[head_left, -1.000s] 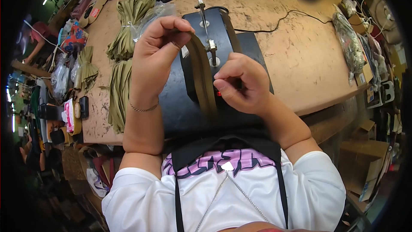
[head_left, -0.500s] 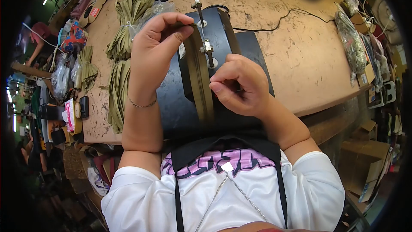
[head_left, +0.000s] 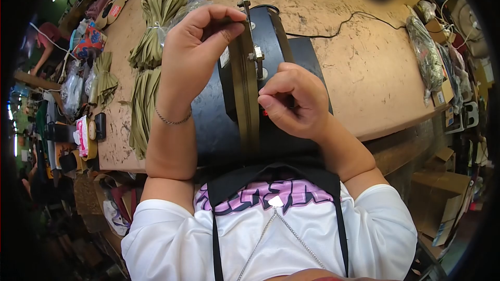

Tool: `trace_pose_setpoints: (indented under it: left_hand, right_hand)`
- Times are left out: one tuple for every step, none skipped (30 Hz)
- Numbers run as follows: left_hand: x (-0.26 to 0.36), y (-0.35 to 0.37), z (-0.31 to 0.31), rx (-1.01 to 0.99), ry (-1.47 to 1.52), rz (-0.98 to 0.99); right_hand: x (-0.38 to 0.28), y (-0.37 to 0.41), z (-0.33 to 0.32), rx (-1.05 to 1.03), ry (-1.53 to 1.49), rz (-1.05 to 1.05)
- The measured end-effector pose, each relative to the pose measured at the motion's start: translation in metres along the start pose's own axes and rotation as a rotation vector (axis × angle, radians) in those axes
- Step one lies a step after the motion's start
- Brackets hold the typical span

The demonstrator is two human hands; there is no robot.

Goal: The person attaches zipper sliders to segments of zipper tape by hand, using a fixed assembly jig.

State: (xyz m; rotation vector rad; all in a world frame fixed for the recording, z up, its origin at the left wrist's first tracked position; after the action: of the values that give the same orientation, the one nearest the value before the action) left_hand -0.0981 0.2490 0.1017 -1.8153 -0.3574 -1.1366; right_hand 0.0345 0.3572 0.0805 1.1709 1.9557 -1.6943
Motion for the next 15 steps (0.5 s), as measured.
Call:
trace_pose_setpoints:
  left_hand:
    - [0.000, 0.000, 0.000, -0.002, -0.007, 0.000]
    - [0.001, 0.000, 0.000, -0.005, -0.014, -0.001]
    - [0.000, 0.000, 0.000, -0.004, -0.013, -0.002]
    - [0.000, 0.001, -0.001, -0.004, -0.011, -0.004]
    - [0.000, 0.001, -0.001, -0.003, -0.010, -0.006]
    - [0.002, 0.002, -0.002, 0.013, -0.015, 0.002]
    - [0.004, 0.004, -0.003, 0.030, -0.021, 0.010]
    - [0.007, 0.006, -0.004, 0.046, -0.026, 0.018]
    - [0.011, 0.009, -0.006, 0.061, -0.035, 0.013]
    - [0.016, 0.013, -0.007, 0.076, -0.044, 0.010]
    - [0.022, 0.017, -0.009, 0.091, -0.054, 0.009]
    - [0.030, 0.023, -0.008, 0.093, -0.032, 0.017]
    - [0.038, 0.030, -0.006, 0.095, -0.009, 0.025]
    - [0.045, 0.036, -0.004, 0.096, 0.015, 0.031]
    - [0.052, 0.040, 0.001, 0.066, 0.041, 0.053]
  right_hand:
    - [0.000, 0.001, 0.001, -0.011, -0.006, -0.009]
    - [0.000, 0.001, 0.001, -0.010, -0.002, -0.013]
    - [0.000, 0.001, 0.001, -0.009, 0.002, -0.018]
    - [0.000, 0.001, 0.000, -0.007, 0.006, -0.022]
    - [0.000, 0.000, 0.000, -0.004, 0.011, 0.007]
    - [0.000, 0.000, -0.001, 0.000, 0.017, 0.036]
    - [0.001, 0.000, -0.002, 0.004, 0.022, 0.065]
    - [0.004, 0.001, -0.003, -0.007, -0.026, 0.101]
    - [0.007, 0.002, -0.005, -0.018, -0.074, 0.138]
    - [0.010, 0.003, -0.005, -0.028, -0.123, 0.174]
    - [0.005, 0.001, -0.009, 0.043, -0.084, 0.131]
    - [-0.002, -0.002, -0.011, 0.113, -0.045, 0.089]
    - [-0.009, -0.004, -0.013, 0.184, -0.006, 0.048]
    - [-0.017, -0.008, -0.013, 0.214, 0.031, -0.015]
    - [-0.024, -0.013, -0.013, 0.245, 0.069, -0.077]
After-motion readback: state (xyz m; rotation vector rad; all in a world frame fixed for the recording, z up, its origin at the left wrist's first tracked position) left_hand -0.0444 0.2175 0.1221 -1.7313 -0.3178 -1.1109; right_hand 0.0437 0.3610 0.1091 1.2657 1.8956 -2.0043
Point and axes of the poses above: each hand's wrist, its own y-axis away from the middle knuckle, its own z-axis out of the palm, x = y × z, the point moved 8 cm from there along -y, towards the middle knuckle, and after that the axes turned 8 degrees about z, right-handed, at the moved point
